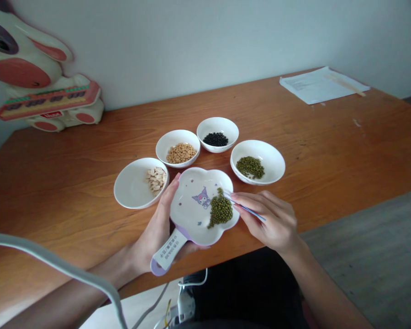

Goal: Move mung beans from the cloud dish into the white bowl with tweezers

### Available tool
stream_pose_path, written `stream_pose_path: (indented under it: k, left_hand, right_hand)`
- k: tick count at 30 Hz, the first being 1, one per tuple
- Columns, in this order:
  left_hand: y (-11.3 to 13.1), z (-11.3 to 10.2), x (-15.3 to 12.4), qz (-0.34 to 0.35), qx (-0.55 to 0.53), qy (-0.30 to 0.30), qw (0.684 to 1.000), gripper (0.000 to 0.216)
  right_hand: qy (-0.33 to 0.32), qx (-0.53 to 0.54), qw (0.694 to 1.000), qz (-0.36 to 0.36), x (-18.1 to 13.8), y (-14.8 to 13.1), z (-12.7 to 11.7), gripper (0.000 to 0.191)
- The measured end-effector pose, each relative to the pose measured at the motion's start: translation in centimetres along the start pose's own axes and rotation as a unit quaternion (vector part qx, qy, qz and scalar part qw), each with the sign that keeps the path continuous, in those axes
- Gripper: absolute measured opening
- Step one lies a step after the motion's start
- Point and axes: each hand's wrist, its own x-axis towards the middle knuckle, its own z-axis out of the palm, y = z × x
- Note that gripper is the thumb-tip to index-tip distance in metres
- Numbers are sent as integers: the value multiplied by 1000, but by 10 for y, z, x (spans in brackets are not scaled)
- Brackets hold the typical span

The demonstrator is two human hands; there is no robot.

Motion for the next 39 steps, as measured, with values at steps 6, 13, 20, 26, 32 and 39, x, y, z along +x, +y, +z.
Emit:
stream_pose_path:
  k: [6, 13, 20, 26, 32, 39]
  left_hand:
    - [2, 0, -1, -3, -2, -11, 1000, 146]
    - [3, 0, 1, 3, -7, -14, 1000, 145]
    - [3, -2, 0, 30, -2, -15, 999, 142]
    - [3, -2, 0, 48, 2, -16, 999, 140]
    - [4, -3, 0, 48, 11, -21, 999, 140]
    - [4, -4, 0, 58, 13, -20, 998, 140]
  right_hand:
    - [8, -24, 1000, 2, 1, 1, 2, 70]
    - [2, -15, 1000, 2, 2, 1, 2, 55]
    - [12, -6, 1000, -13, 2, -2, -1, 67]
    - [0, -31, 999, -13, 3, -1, 0, 49]
    - [11, -59, 998, -18, 2, -2, -3, 33]
    - [17, -25, 999, -13, 4, -2, -1, 32]
